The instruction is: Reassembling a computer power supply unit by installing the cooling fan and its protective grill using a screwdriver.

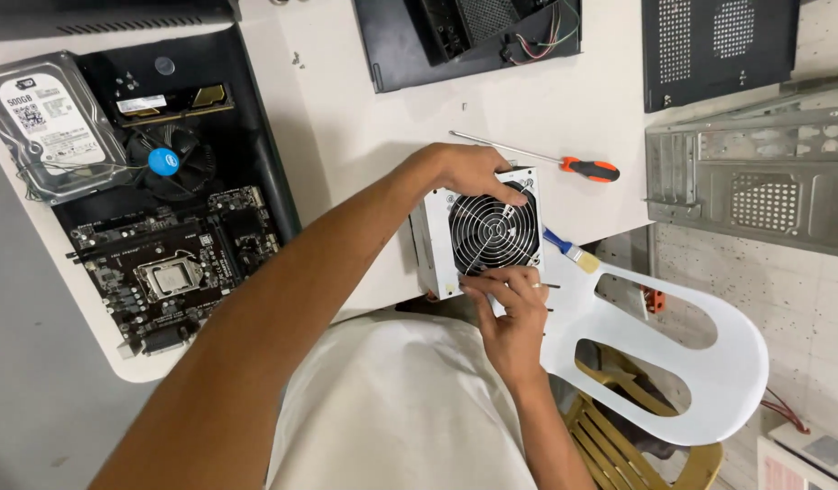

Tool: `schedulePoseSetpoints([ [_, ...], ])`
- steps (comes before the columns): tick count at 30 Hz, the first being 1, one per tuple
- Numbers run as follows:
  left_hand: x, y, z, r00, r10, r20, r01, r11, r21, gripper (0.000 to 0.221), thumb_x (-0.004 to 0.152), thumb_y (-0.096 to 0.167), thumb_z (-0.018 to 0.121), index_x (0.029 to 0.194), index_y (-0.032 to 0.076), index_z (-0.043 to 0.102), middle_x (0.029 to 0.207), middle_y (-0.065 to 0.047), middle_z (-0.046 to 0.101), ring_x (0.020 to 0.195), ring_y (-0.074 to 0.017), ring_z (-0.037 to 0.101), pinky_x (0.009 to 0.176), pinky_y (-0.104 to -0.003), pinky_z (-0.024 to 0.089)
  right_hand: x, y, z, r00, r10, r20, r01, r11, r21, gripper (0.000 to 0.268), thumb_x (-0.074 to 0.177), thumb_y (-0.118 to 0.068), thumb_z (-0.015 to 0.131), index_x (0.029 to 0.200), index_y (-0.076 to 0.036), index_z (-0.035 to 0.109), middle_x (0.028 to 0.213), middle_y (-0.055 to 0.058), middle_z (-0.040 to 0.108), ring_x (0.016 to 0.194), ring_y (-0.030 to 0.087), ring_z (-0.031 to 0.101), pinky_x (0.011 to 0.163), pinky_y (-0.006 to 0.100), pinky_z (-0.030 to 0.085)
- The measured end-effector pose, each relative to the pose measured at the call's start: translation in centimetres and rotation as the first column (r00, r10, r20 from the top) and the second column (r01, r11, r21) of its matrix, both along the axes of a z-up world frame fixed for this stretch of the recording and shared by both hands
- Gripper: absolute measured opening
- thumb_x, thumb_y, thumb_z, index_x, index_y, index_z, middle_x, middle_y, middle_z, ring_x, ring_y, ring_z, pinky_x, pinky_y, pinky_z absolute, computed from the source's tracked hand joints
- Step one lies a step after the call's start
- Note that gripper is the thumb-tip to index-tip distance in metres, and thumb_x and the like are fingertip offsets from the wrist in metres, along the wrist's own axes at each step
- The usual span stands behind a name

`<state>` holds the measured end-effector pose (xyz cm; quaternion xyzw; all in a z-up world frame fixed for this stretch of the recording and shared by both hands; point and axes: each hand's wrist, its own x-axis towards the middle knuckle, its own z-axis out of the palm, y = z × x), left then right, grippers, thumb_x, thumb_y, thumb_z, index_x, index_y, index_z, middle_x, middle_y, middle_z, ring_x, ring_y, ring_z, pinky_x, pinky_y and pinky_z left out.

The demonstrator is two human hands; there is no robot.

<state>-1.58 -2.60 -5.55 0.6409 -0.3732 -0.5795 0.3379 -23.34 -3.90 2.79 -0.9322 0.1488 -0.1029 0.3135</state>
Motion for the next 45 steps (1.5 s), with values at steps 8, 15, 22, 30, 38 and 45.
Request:
schedulePoseSetpoints([
  [8, 0.3, -0.5, -2.0, 1.000, 0.007, 0.005, -0.007, 1.000, -0.011, 0.057, 0.074, 0.058, 0.066, 0.112, 0.015, 0.066, 0.101, -0.008, 0.068, 0.098, -0.0235, 0.064, 0.087, -0.036, 0.049, 0.2, 1.1, 0.5, 0.986, -0.115, -0.123, 0.117, 0.993, 0.013, 0.005, 0.078, -0.019, 0.073, 0.081, -0.022, 0.072, 0.076, -0.008, 0.061, 0.087, 0.013, 0.054, 0.078, 0.029, 0.032],
  [15, 0.5, -0.9, -2.8, 1.000, 0.017, 0.014, -0.017, 1.000, -0.013, 0.056, 0.074, 0.058, 0.066, 0.111, 0.017, 0.066, 0.099, -0.007, 0.068, 0.097, -0.0229, 0.064, 0.085, -0.036, 0.050, 0.6, 1.7, 0.3, 0.906, -0.376, -0.196, 0.400, 0.911, 0.101, 0.030, 0.061, -0.022, 0.086, 0.085, -0.020, 0.068, 0.083, -0.002, 0.050, 0.083, 0.018, 0.046, 0.082, 0.033, 0.040],
  [22, 0.1, -0.1, -1.1, 1.000, 0.017, -0.004, -0.017, 1.000, -0.016, 0.058, 0.072, 0.059, 0.066, 0.112, 0.016, 0.066, 0.102, -0.008, 0.068, 0.100, -0.0242, 0.064, 0.086, -0.036, 0.049, 1.2, 3.3, 0.7, 0.650, -0.651, -0.392, 0.758, 0.588, 0.282, 0.088, 0.060, -0.018, 0.089, 0.128, -0.019, 0.033, 0.107, 0.009, 0.027, 0.097, 0.024, 0.033, 0.086, 0.039, 0.036],
  [30, 0.2, -0.3, -1.9, 1.000, -0.007, -0.006, 0.007, 1.000, -0.024, 0.064, 0.069, 0.063, 0.068, 0.113, 0.016, 0.066, 0.106, -0.008, 0.068, 0.102, -0.0244, 0.063, 0.088, -0.036, 0.049, 5.2, 5.0, 4.1, 0.489, -0.504, -0.712, 0.826, 0.006, 0.564, 0.125, 0.064, -0.004, 0.080, 0.143, -0.022, -0.015, 0.142, 0.035, 0.012, 0.134, 0.052, 0.016, 0.095, 0.072, 0.023],
  [38, 0.1, -1.0, -3.0, 0.999, -0.030, 0.031, 0.030, 1.000, -0.004, 0.062, 0.068, 0.065, 0.068, 0.108, 0.018, 0.068, 0.100, -0.006, 0.069, 0.099, -0.0233, 0.064, 0.086, -0.036, 0.049, 1.2, 3.0, -1.6, 0.571, -0.497, -0.654, 0.786, 0.100, 0.610, 0.075, 0.070, -0.001, 0.076, 0.132, -0.010, 0.034, 0.110, 0.012, 0.036, 0.099, 0.024, 0.044, 0.083, 0.049, 0.046],
  [45, 0.3, 0.4, 0.8, 0.998, -0.057, 0.021, 0.056, 0.998, 0.017, 0.075, 0.072, 0.072, 0.050, 0.117, 0.014, 0.062, 0.115, -0.012, 0.064, 0.113, -0.0290, 0.057, 0.095, -0.041, 0.045, -0.1, 2.2, -2.9, 0.583, -0.534, -0.613, 0.756, 0.081, 0.649, 0.066, 0.071, 0.003, 0.076, 0.124, -0.005, 0.038, 0.089, 0.004, 0.033, 0.080, 0.020, 0.055, 0.061, 0.030, 0.051],
])
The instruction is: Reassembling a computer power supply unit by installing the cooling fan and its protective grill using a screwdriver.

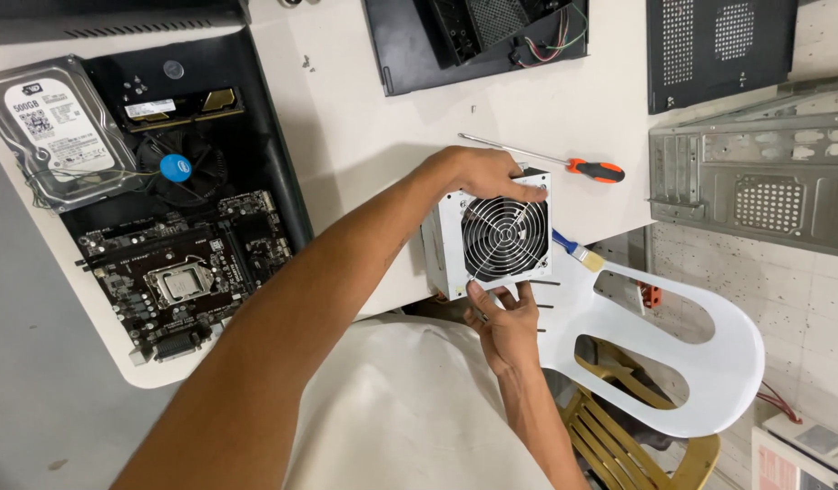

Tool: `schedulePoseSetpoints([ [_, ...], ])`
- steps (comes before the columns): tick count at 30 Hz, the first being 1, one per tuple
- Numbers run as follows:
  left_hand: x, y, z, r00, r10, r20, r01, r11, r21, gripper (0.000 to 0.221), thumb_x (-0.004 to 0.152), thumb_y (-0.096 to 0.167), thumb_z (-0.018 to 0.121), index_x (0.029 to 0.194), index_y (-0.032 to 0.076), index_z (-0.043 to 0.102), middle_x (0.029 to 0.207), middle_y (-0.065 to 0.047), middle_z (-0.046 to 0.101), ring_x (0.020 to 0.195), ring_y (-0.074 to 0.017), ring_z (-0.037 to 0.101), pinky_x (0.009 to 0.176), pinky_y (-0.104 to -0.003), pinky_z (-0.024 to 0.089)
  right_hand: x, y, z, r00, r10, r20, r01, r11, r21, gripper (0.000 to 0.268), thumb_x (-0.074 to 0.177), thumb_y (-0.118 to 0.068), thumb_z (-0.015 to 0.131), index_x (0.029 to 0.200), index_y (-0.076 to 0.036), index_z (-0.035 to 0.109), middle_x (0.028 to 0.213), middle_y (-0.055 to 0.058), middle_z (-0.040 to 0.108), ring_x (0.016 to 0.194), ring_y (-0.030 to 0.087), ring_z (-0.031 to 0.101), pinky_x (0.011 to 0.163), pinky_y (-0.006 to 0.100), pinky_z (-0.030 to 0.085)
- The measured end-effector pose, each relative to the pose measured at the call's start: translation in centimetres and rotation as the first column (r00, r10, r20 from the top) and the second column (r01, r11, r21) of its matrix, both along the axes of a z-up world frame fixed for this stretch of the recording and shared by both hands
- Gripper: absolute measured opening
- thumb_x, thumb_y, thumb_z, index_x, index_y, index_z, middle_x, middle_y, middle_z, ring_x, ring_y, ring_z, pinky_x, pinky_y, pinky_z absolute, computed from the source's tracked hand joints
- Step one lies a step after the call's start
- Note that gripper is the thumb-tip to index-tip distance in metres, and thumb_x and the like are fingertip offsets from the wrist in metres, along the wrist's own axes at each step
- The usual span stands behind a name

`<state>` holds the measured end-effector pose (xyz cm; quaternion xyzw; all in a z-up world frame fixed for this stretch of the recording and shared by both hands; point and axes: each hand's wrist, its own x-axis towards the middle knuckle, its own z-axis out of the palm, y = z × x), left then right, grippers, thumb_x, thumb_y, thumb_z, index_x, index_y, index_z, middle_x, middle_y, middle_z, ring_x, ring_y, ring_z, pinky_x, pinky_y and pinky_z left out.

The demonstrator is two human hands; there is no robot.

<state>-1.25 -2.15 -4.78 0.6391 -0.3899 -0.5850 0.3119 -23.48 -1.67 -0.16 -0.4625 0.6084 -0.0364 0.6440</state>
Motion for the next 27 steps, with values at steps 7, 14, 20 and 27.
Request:
schedulePoseSetpoints([
  [7, -0.1, 0.3, -0.1, 1.000, 0.022, 0.010, -0.022, 0.999, 0.033, 0.074, 0.077, 0.071, 0.043, 0.119, 0.013, 0.061, 0.117, -0.013, 0.062, 0.115, -0.0295, 0.055, 0.097, -0.042, 0.043, 1.1, 0.6, 2.2, 0.999, -0.029, 0.035, 0.029, 1.000, 0.009, 0.071, 0.069, 0.005, 0.077, 0.125, -0.003, 0.034, 0.083, 0.002, 0.037, 0.077, 0.021, 0.060, 0.063, 0.034, 0.053],
  [14, -0.2, 0.0, -0.5, 0.998, 0.060, -0.006, -0.059, 0.997, 0.039, 0.073, 0.075, 0.072, 0.045, 0.117, 0.015, 0.063, 0.115, -0.013, 0.063, 0.114, -0.0297, 0.057, 0.096, -0.042, 0.044, 0.7, 0.4, 2.7, 0.992, -0.041, 0.123, 0.035, 0.998, 0.049, 0.064, 0.073, 0.002, 0.072, 0.122, -0.006, 0.034, 0.078, 0.001, 0.047, 0.073, 0.018, 0.061, 0.063, 0.034, 0.055],
  [20, -0.1, 0.0, -0.5, 0.998, 0.054, -0.015, -0.054, 0.998, 0.026, 0.074, 0.074, 0.072, 0.046, 0.118, 0.013, 0.063, 0.117, -0.015, 0.062, 0.115, -0.0320, 0.055, 0.097, -0.043, 0.044, 0.7, 0.4, 2.0, 0.993, -0.048, 0.104, 0.052, 0.998, -0.038, 0.061, 0.072, 0.001, 0.074, 0.120, -0.003, 0.036, 0.070, 0.000, 0.052, 0.064, 0.018, 0.062, 0.059, 0.033, 0.054],
  [27, 1.0, 0.2, 2.9, 0.996, -0.007, -0.089, 0.023, 0.984, 0.177, 0.088, 0.071, 0.069, 0.036, 0.127, 0.003, 0.050, 0.132, -0.009, 0.050, 0.115, -0.0234, 0.051, 0.094, -0.033, 0.041, 0.9, -1.2, 6.0, 0.978, -0.194, -0.075, 0.183, 0.974, -0.131, 0.063, 0.074, -0.013, 0.059, 0.133, -0.021, 0.039, 0.087, 0.001, 0.051, 0.070, 0.014, 0.049, 0.071, 0.033, 0.039],
])
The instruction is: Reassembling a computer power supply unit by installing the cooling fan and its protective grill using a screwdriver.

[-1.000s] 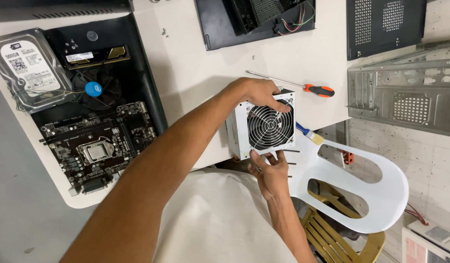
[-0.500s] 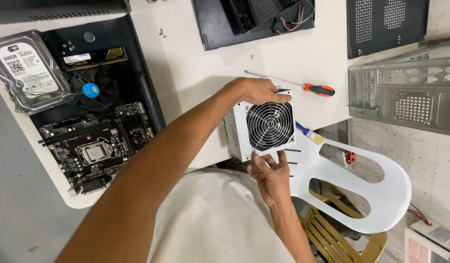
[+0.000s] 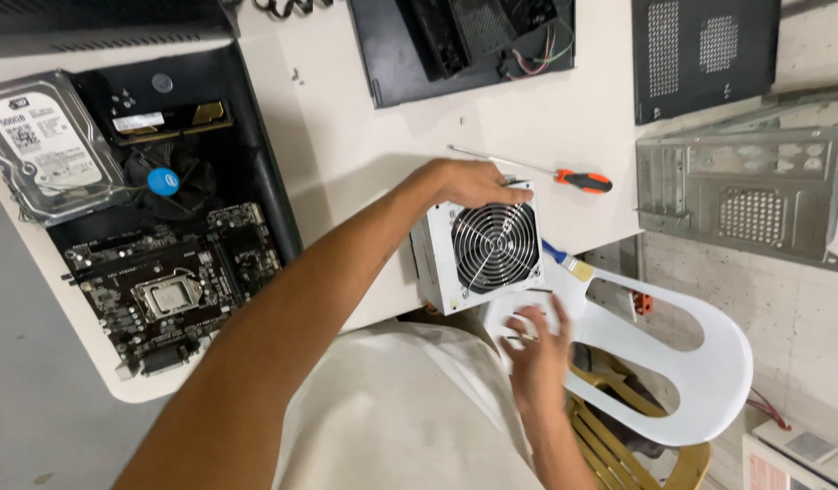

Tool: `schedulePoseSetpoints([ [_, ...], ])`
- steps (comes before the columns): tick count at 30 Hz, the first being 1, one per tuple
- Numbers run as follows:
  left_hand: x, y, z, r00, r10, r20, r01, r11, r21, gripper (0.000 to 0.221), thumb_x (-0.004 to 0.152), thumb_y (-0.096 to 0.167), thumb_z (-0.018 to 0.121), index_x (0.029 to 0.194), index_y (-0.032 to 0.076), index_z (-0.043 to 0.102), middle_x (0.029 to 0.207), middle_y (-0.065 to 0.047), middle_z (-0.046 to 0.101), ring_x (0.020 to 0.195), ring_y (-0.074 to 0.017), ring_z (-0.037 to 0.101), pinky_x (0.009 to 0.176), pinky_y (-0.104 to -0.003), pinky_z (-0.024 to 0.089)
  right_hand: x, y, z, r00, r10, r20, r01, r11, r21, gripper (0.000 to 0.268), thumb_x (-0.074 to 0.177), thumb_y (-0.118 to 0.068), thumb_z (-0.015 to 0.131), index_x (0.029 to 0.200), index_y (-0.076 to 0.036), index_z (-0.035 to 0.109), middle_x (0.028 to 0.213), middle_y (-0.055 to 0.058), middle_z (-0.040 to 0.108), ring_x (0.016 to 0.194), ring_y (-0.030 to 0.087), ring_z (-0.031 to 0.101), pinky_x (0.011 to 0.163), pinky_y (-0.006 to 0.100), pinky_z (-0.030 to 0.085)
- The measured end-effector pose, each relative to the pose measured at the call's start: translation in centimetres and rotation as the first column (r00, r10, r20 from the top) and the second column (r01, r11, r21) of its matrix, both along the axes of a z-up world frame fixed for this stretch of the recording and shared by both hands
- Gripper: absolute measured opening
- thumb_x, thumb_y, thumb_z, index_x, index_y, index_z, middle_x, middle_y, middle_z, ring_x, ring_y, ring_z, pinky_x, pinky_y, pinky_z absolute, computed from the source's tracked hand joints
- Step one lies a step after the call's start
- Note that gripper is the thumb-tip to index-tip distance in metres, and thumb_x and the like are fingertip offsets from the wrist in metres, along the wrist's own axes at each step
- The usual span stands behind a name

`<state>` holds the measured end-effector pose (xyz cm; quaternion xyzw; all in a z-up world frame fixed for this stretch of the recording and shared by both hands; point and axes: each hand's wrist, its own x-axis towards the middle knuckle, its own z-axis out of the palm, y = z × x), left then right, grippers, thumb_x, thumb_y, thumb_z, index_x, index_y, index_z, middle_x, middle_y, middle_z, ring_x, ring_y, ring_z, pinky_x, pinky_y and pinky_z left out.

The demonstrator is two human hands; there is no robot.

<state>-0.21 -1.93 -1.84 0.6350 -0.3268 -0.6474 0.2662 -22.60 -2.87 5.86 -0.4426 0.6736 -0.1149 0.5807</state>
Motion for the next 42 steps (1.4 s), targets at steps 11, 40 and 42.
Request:
schedulePoseSetpoints([
  [11, -0.4, -1.1, -3.8, 0.997, 0.070, 0.034, -0.065, 0.990, -0.128, 0.081, 0.077, 0.072, 0.041, 0.122, 0.008, 0.058, 0.122, -0.016, 0.059, 0.121, -0.0309, 0.051, 0.101, -0.043, 0.040, 16.8, -14.1, -8.9, 0.360, 0.903, -0.233, -0.807, 0.177, -0.563, 0.013, 0.083, -0.006, 0.069, 0.095, -0.003, 0.066, 0.078, 0.013, 0.061, 0.059, 0.021, 0.061, 0.058, 0.033, 0.051],
  [40, -0.2, 0.0, -0.7, 0.996, 0.076, 0.048, -0.072, 0.994, -0.080, 0.077, 0.080, 0.070, 0.040, 0.125, 0.009, 0.056, 0.128, -0.018, 0.053, 0.126, -0.0336, 0.045, 0.105, -0.045, 0.034, 0.2, -8.0, -0.6, 0.700, 0.706, -0.106, -0.658, 0.579, -0.482, 0.042, 0.069, 0.003, 0.077, 0.104, 0.000, 0.055, 0.078, 0.011, 0.070, 0.072, 0.013, 0.057, 0.066, 0.023, 0.042],
  [42, -0.3, 0.4, -0.1, 0.998, 0.046, 0.044, -0.042, 0.995, -0.093, 0.081, 0.079, 0.070, 0.039, 0.127, 0.007, 0.054, 0.132, -0.021, 0.050, 0.128, -0.0356, 0.041, 0.107, -0.046, 0.032, 0.2, -8.1, -0.6, 0.691, 0.700, -0.182, -0.686, 0.554, -0.473, 0.041, 0.069, 0.003, 0.077, 0.104, -0.002, 0.054, 0.078, 0.010, 0.070, 0.070, 0.013, 0.055, 0.065, 0.023, 0.039],
])
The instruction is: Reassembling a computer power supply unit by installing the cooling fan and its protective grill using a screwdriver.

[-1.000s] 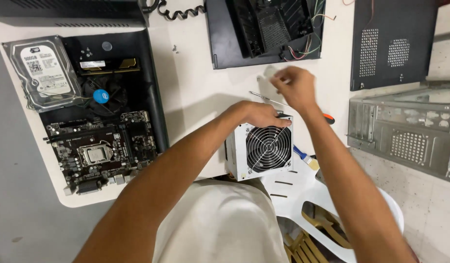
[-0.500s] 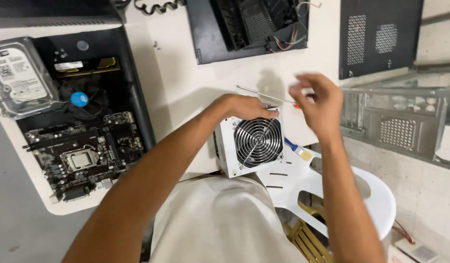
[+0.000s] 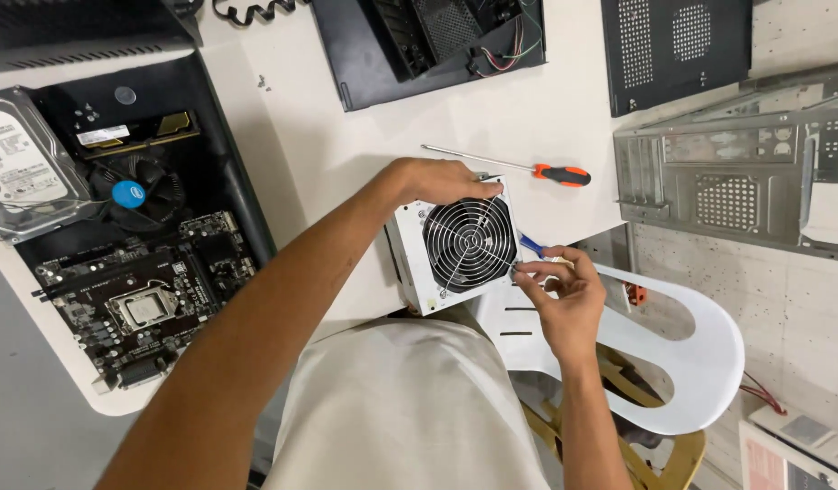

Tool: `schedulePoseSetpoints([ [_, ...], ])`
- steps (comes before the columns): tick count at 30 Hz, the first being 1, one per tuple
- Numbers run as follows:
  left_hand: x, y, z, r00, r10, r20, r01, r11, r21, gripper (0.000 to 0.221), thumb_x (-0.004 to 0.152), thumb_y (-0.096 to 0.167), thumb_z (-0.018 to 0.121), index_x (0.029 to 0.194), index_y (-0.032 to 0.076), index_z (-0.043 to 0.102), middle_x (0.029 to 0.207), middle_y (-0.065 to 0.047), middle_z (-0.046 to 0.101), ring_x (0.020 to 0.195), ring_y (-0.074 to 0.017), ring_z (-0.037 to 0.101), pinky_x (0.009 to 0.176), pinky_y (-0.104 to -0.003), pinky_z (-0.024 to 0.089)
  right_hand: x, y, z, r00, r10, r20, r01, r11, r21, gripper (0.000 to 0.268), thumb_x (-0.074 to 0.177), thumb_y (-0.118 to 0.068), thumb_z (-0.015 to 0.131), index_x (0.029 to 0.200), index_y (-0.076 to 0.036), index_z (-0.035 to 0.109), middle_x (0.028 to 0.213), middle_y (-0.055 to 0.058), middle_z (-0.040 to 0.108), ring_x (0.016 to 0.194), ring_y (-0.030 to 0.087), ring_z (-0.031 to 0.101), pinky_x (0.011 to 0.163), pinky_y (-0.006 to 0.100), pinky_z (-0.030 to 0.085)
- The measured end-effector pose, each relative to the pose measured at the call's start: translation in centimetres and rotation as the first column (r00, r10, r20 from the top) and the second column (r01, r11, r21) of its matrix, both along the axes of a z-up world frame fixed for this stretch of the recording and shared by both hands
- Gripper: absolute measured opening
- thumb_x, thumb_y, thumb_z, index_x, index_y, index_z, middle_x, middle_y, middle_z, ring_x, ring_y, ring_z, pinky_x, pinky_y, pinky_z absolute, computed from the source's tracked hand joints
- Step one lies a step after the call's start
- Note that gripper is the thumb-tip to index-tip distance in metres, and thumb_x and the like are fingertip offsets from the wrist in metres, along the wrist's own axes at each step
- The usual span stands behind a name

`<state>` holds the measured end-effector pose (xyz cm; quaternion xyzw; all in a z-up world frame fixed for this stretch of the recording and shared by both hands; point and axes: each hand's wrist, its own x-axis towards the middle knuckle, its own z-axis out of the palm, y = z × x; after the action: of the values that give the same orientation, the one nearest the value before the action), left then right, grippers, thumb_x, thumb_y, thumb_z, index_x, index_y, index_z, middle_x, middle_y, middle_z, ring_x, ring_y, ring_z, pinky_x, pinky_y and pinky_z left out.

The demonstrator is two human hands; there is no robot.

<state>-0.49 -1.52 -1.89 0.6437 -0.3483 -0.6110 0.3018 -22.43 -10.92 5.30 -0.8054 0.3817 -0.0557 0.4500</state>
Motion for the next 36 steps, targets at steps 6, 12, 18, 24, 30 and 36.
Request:
schedulePoseSetpoints([
  [6, 0.0, -0.2, -0.9, 1.000, 0.019, 0.009, -0.019, 1.000, -0.014, 0.076, 0.080, 0.067, 0.040, 0.126, 0.009, 0.055, 0.130, -0.021, 0.051, 0.127, -0.0355, 0.043, 0.106, -0.046, 0.033, 0.7, 0.2, 0.7, 0.995, 0.035, -0.090, -0.046, 0.992, -0.120, 0.036, 0.068, 0.003, 0.079, 0.097, -0.003, 0.057, 0.075, 0.008, 0.070, 0.065, 0.015, 0.055, 0.065, 0.025, 0.040],
  [12, -0.1, -0.4, -1.5, 0.999, 0.039, -0.010, -0.039, 0.999, -0.012, 0.076, 0.078, 0.069, 0.040, 0.126, 0.011, 0.056, 0.130, -0.020, 0.052, 0.127, -0.0350, 0.044, 0.106, -0.046, 0.033, 2.4, 0.9, 2.5, 0.984, 0.027, -0.176, -0.059, 0.982, -0.179, 0.036, 0.068, 0.004, 0.077, 0.098, -0.004, 0.058, 0.075, 0.008, 0.069, 0.069, 0.019, 0.057, 0.069, 0.029, 0.043],
  [18, -0.3, -0.6, -2.1, 0.999, 0.035, -0.002, -0.035, 0.999, -0.013, 0.076, 0.077, 0.071, 0.040, 0.125, 0.014, 0.057, 0.129, -0.018, 0.054, 0.126, -0.0337, 0.045, 0.105, -0.045, 0.035, 3.0, 1.1, 2.9, 0.963, 0.126, -0.239, -0.186, 0.950, -0.251, 0.038, 0.068, 0.004, 0.077, 0.100, -0.003, 0.059, 0.074, 0.010, 0.069, 0.070, 0.025, 0.064, 0.072, 0.034, 0.045],
  [24, -0.3, -0.7, -2.3, 0.999, 0.043, 0.004, -0.043, 0.999, -0.007, 0.075, 0.077, 0.071, 0.041, 0.124, 0.016, 0.058, 0.129, -0.018, 0.054, 0.125, -0.0335, 0.045, 0.105, -0.045, 0.035, 1.6, -0.1, 1.1, 0.900, 0.334, -0.279, -0.427, 0.801, -0.420, 0.037, 0.071, 0.003, 0.074, 0.103, -0.011, 0.060, 0.075, 0.001, 0.070, 0.076, 0.021, 0.066, 0.078, 0.032, 0.043],
  [30, -0.3, -0.9, -2.6, 0.999, 0.037, -0.007, -0.037, 0.999, -0.021, 0.076, 0.079, 0.070, 0.040, 0.126, 0.013, 0.056, 0.130, -0.018, 0.053, 0.126, -0.0343, 0.044, 0.105, -0.045, 0.034, 0.8, -0.8, 0.6, 0.872, 0.430, -0.234, -0.483, 0.679, -0.553, 0.033, 0.073, 0.000, 0.075, 0.096, -0.020, 0.062, 0.083, -0.009, 0.069, 0.082, 0.012, 0.064, 0.081, 0.030, 0.042],
  [36, -0.3, -0.6, -2.1, 0.999, 0.035, 0.005, -0.035, 0.999, 0.001, 0.074, 0.078, 0.070, 0.042, 0.124, 0.015, 0.058, 0.130, -0.018, 0.053, 0.126, -0.0343, 0.045, 0.105, -0.045, 0.034, 1.6, -1.1, 0.0, 0.987, 0.001, -0.161, 0.022, 0.990, 0.142, 0.051, 0.064, 0.007, 0.076, 0.108, -0.001, 0.052, 0.092, 0.015, 0.057, 0.095, 0.035, 0.061, 0.079, 0.049, 0.052],
])
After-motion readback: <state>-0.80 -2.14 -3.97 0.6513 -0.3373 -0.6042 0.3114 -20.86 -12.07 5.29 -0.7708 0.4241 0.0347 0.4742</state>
